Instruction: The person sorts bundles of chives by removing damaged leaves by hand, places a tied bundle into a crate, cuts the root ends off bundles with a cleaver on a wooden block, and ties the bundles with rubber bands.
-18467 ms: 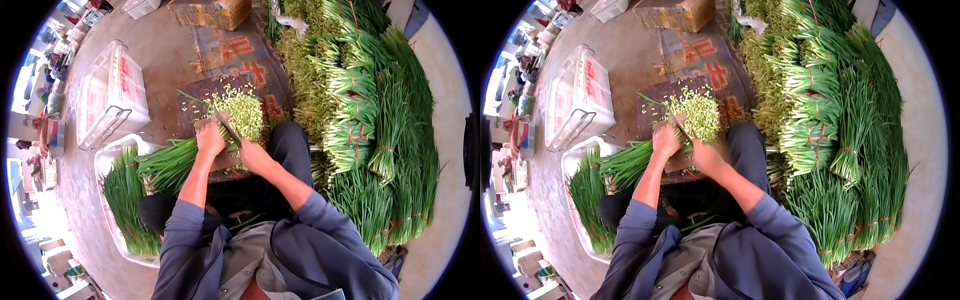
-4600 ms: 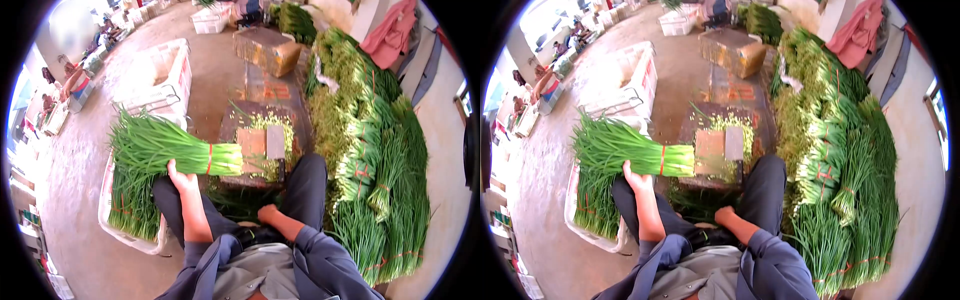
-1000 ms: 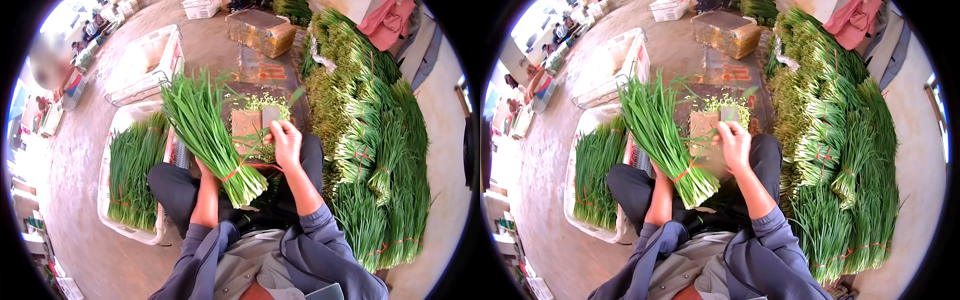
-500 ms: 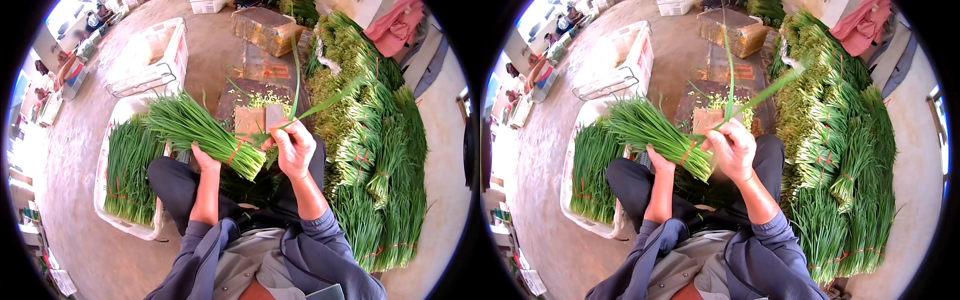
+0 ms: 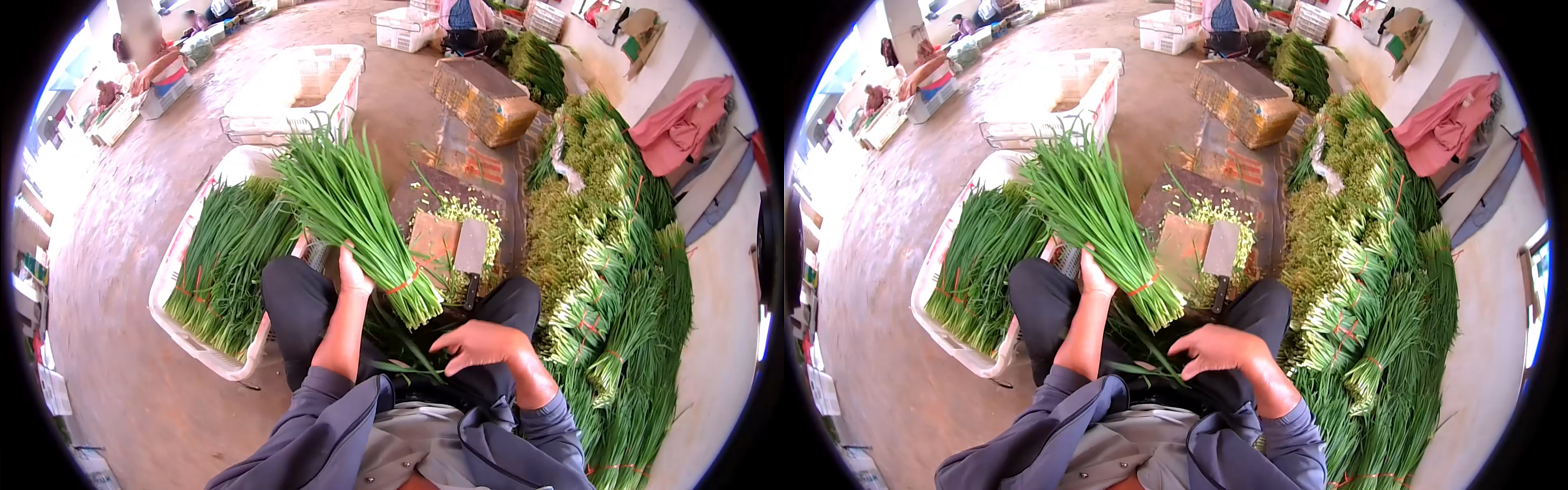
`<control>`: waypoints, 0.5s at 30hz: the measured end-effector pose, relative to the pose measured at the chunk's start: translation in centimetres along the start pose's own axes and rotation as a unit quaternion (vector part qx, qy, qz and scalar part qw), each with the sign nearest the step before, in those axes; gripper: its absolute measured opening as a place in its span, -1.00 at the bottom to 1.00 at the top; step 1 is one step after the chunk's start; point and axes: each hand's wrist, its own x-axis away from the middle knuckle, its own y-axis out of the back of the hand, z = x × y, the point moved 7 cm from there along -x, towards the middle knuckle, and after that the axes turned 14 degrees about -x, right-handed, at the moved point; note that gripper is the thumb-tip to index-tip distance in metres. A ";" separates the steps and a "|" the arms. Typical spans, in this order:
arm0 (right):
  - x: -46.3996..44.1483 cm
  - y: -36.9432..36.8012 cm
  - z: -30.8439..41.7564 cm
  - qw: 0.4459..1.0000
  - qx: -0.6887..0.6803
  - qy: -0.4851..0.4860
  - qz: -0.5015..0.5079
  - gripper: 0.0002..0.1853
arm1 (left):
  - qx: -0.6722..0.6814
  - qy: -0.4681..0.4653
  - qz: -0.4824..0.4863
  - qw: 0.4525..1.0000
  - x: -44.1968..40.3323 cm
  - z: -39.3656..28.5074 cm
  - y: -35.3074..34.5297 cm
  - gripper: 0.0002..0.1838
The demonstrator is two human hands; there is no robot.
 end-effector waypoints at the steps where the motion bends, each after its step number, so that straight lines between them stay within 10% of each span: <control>1: 0.0 2.3 -0.2 0.997 -0.023 0.007 -0.067 -0.32 | -0.022 0.000 -0.017 1.000 0.1 0.3 0.0 -0.48; 6: -3.5 10.5 2.1 0.895 0.025 0.097 -0.434 0.31 | -0.163 -0.025 -0.001 0.986 1.7 0.9 -2.6 -0.45; 9: -8.1 11.4 1.9 0.847 -0.116 0.159 -0.493 0.30 | -0.247 -0.013 -0.017 0.969 3.4 2.6 -2.9 -0.42; 13: -11.3 12.6 -4.5 0.754 -0.371 0.194 -0.506 -0.61 | -0.253 -0.007 -0.104 0.962 3.4 1.8 -1.3 -0.58; 15: -11.1 11.8 -6.4 0.668 -0.552 0.184 -0.464 -0.66 | -0.238 0.000 -0.107 0.965 3.3 2.0 -0.6 -0.61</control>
